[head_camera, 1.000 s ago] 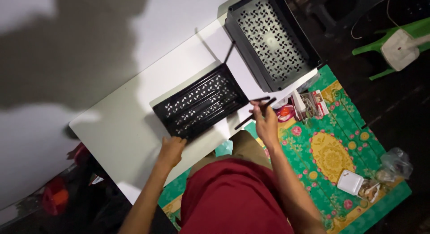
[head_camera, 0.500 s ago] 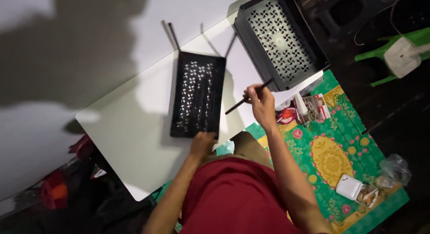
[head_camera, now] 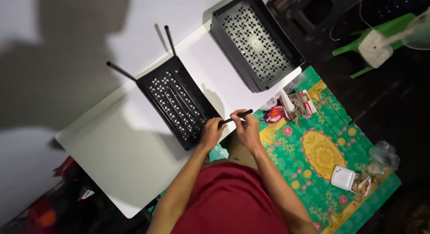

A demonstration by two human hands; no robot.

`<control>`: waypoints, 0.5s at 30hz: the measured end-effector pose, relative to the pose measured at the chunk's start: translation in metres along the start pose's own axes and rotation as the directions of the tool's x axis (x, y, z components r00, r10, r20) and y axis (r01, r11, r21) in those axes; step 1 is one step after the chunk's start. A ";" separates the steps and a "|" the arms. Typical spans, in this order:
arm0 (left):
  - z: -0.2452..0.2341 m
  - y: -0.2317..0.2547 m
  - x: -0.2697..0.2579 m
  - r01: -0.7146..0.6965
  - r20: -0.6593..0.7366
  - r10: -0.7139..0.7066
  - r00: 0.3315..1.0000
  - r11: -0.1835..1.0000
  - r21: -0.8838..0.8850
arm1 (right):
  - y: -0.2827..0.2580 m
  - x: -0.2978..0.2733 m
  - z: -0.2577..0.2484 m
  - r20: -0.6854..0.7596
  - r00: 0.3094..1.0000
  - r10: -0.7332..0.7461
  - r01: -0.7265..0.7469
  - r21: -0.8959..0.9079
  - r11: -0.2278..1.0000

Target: The person attaches four black legs to a perforated black plastic tray on a white table, then lifts and shakes the tray to settle the contents. The tray is placed back on the table and briefly lifted again.

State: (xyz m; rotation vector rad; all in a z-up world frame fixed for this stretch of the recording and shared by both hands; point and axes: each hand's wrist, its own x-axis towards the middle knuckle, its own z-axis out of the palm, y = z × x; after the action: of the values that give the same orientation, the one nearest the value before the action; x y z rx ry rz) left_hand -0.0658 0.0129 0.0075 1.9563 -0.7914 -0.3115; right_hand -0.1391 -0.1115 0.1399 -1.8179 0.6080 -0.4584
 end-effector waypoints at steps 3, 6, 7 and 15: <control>0.001 0.005 0.008 -0.016 -0.032 0.015 0.999 1.000 -0.013 | -0.008 0.004 -0.004 0.034 0.994 -0.105 0.109 -0.115 0.987; 0.003 0.013 0.014 0.001 -0.073 -0.004 0.997 0.999 -0.042 | -0.015 0.010 -0.011 0.060 0.988 -0.142 0.150 -0.163 0.975; 0.004 0.014 0.015 0.012 -0.086 -0.016 0.996 0.998 -0.054 | -0.016 0.012 -0.012 0.070 0.988 -0.138 0.147 -0.138 0.980; 0.023 0.015 0.025 0.021 -0.174 -0.029 0.984 0.999 -0.049 | -0.017 0.031 -0.020 0.174 0.951 -0.257 0.282 -0.134 0.950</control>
State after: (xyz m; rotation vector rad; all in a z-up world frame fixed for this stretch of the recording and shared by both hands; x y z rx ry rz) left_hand -0.0648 -0.0241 0.0114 1.9214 -0.6405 -0.1689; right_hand -0.1228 -0.1412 0.1623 -2.0786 0.2945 -0.4562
